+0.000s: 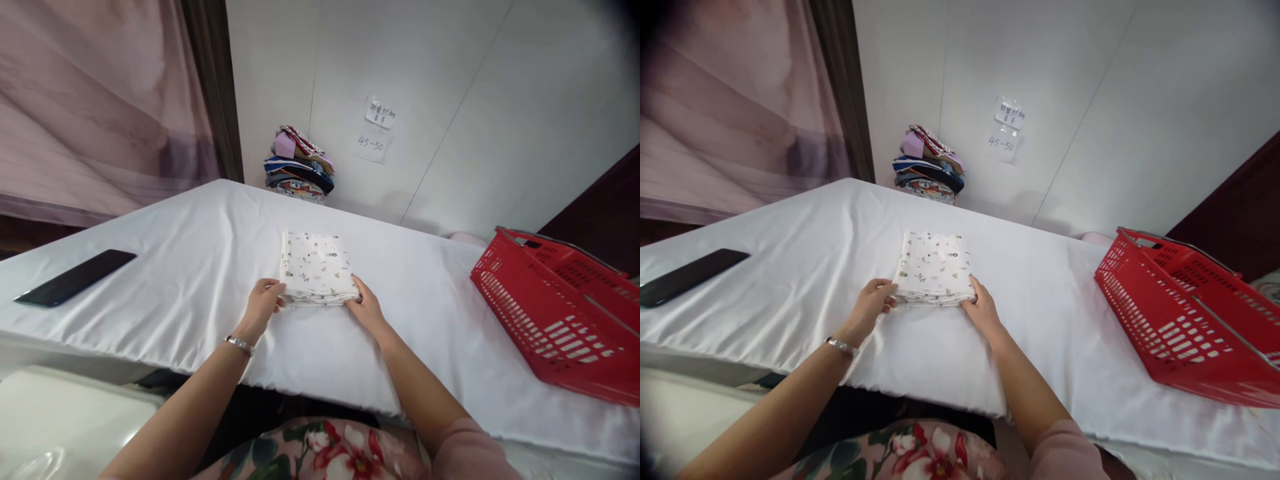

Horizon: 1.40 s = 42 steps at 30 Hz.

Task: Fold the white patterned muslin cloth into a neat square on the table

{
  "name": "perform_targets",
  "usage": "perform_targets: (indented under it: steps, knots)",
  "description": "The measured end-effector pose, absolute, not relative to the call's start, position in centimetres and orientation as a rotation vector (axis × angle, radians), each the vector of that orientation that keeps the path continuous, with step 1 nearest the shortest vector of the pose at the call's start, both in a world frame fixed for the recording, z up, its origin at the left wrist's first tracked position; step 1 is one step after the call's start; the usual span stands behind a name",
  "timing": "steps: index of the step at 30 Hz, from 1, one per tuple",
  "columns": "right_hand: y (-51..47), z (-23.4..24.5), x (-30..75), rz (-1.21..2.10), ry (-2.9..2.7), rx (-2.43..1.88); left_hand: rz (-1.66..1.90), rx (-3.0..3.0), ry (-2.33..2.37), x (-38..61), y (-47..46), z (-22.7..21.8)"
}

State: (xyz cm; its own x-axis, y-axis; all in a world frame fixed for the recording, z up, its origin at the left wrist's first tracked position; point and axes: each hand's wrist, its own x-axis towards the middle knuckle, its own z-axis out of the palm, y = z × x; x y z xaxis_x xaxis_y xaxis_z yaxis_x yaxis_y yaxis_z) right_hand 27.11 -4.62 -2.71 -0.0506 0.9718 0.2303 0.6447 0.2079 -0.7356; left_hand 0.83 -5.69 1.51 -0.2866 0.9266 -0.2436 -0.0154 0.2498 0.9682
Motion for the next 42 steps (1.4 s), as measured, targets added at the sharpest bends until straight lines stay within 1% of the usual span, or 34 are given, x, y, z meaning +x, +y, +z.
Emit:
perform_targets:
  steps: [6,15,23,25,27,30,32,34,39,42]
  knots:
    - [-4.8,-1.7,25.5,0.518,-1.760,-1.744,1.288,0.742,1.374,1.5,-4.8,3.8]
    - [-4.9,-2.2,26.3,0.512,-1.813,-1.635,1.310,0.705,1.278,2.0,-4.2,5.0]
    - [-5.1,-1.4,25.9,0.445,-1.772,-1.817,1.317,0.703,1.265,2.1,-4.3,5.7]
    - [-5.0,-1.4,26.2,0.451,-1.760,-1.841,1.302,0.739,1.292,2.1,-4.3,5.5]
    - [-4.9,-1.5,26.6,0.449,-1.772,-1.868,1.247,0.839,1.425,1.7,-4.5,4.7]
    - [-5.0,-1.6,27.1,0.376,-1.858,-1.865,1.038,1.122,1.770,0.9,-5.1,2.7]
    - [-5.0,-1.7,27.4,0.323,-1.913,-1.860,0.895,1.282,1.902,0.4,-5.7,1.5]
    - [-5.0,-1.8,27.7,0.294,-1.940,-1.874,0.841,1.353,1.917,0.2,-6.1,0.8]
    - [-5.1,-1.9,28.3,0.232,-1.977,-1.932,0.914,1.435,1.786,0.6,-6.5,0.4]
    - [-5.3,-1.9,28.4,0.177,-2.027,-1.951,0.847,1.412,1.857,0.6,-6.6,0.1]
